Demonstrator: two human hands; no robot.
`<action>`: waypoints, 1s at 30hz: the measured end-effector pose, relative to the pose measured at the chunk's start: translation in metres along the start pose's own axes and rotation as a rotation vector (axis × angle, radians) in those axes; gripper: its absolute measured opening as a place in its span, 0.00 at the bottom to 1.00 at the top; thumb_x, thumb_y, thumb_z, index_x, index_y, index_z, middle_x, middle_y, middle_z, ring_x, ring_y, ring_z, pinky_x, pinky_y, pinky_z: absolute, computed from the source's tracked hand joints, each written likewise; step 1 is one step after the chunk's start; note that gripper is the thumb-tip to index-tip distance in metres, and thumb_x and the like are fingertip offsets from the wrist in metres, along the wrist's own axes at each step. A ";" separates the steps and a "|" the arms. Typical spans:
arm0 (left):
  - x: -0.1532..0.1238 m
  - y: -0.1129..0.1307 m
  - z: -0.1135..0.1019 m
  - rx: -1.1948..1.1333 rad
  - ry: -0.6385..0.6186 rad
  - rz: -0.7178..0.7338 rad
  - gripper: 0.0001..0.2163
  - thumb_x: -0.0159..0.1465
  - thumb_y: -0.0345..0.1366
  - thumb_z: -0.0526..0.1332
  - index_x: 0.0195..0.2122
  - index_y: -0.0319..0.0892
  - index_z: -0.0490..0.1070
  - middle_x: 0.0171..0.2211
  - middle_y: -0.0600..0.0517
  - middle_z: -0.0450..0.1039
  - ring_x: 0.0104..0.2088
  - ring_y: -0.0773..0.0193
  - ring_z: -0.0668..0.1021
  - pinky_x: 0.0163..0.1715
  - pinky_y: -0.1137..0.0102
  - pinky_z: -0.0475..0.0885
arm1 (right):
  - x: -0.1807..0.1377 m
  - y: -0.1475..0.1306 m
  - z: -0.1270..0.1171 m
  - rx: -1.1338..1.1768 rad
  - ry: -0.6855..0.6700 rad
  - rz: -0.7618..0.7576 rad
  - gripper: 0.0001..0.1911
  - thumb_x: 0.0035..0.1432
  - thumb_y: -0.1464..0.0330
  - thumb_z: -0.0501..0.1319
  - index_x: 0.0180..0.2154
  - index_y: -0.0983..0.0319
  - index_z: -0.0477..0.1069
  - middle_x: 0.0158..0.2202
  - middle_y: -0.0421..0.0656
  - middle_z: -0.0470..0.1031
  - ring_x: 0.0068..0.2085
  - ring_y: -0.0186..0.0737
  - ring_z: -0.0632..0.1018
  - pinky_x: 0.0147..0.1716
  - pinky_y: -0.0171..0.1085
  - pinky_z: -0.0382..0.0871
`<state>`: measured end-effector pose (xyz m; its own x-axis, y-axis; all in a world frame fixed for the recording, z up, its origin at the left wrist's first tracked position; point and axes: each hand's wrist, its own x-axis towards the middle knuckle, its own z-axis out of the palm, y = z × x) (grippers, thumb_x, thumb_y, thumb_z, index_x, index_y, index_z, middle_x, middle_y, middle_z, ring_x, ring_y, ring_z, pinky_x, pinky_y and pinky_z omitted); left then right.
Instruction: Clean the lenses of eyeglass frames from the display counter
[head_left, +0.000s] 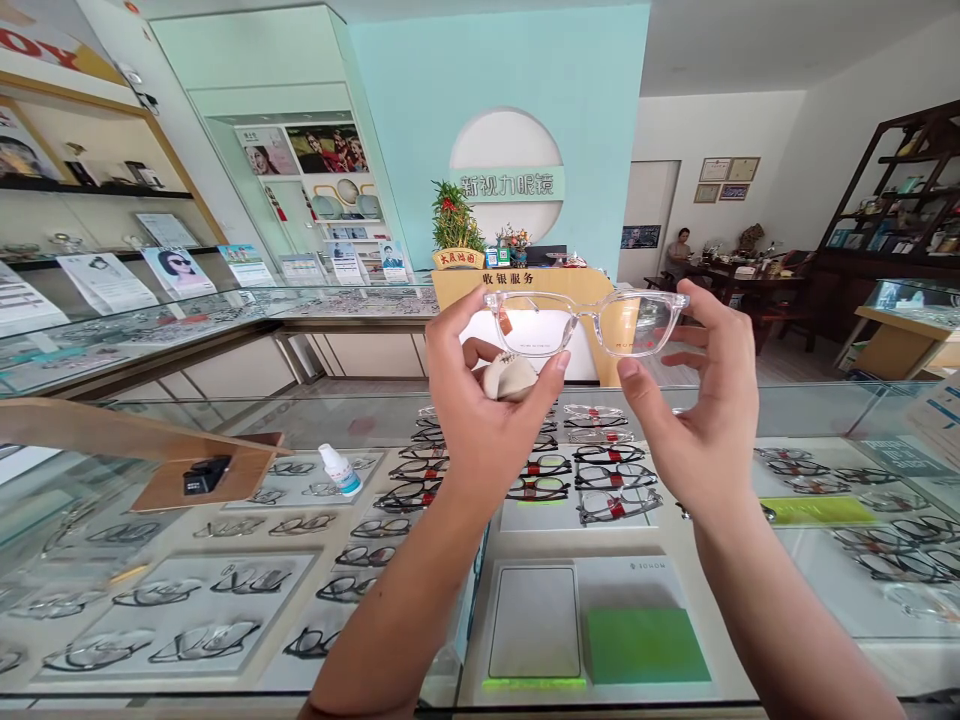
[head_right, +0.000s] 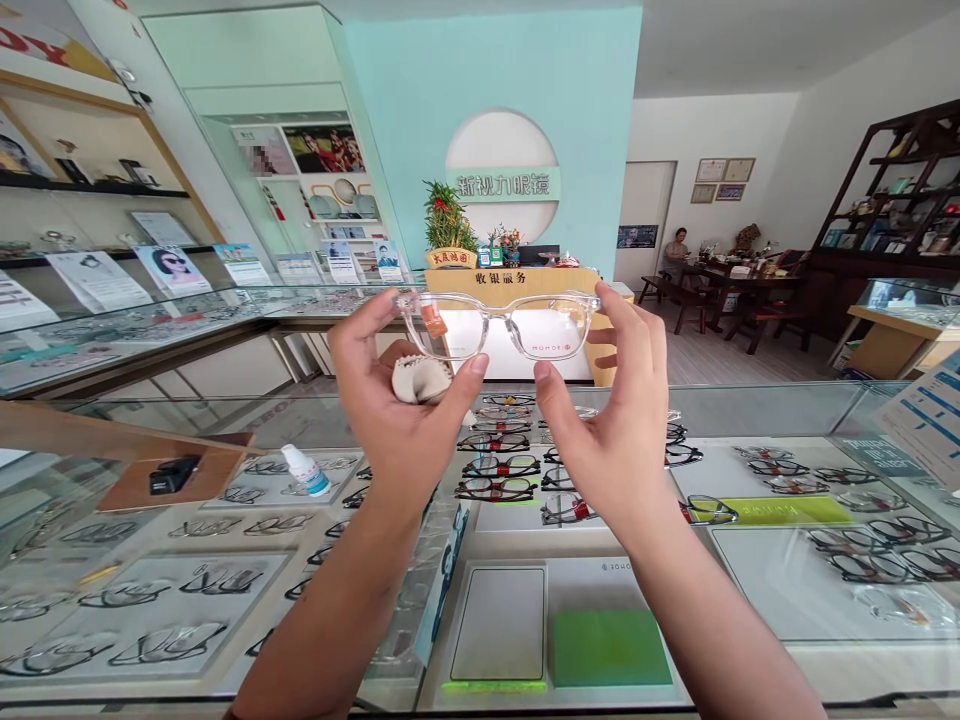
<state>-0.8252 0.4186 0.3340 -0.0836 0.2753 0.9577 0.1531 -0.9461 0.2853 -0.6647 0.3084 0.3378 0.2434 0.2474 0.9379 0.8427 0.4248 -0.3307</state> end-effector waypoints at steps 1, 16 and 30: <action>-0.001 0.001 0.000 0.002 0.006 -0.001 0.36 0.67 0.53 0.74 0.70 0.51 0.62 0.66 0.43 0.66 0.45 0.59 0.80 0.40 0.63 0.80 | 0.000 0.000 0.000 0.027 -0.009 0.011 0.35 0.68 0.58 0.68 0.73 0.48 0.63 0.69 0.51 0.70 0.57 0.57 0.79 0.50 0.58 0.81; -0.001 0.002 0.005 -0.068 0.011 -0.028 0.33 0.65 0.50 0.75 0.68 0.50 0.65 0.61 0.44 0.70 0.55 0.52 0.79 0.48 0.58 0.83 | 0.001 0.000 -0.002 0.238 -0.002 0.072 0.33 0.68 0.57 0.69 0.71 0.44 0.64 0.71 0.48 0.68 0.67 0.62 0.76 0.57 0.61 0.81; 0.000 0.003 0.006 -0.084 0.029 0.003 0.34 0.64 0.47 0.76 0.67 0.47 0.66 0.61 0.43 0.69 0.58 0.50 0.78 0.47 0.58 0.82 | 0.000 0.002 -0.001 0.167 -0.010 0.047 0.33 0.69 0.59 0.68 0.71 0.45 0.61 0.70 0.49 0.68 0.60 0.58 0.80 0.55 0.62 0.80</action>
<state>-0.8188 0.4170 0.3346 -0.1117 0.2685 0.9568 0.0701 -0.9583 0.2771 -0.6627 0.3085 0.3372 0.2755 0.2785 0.9201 0.7388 0.5510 -0.3880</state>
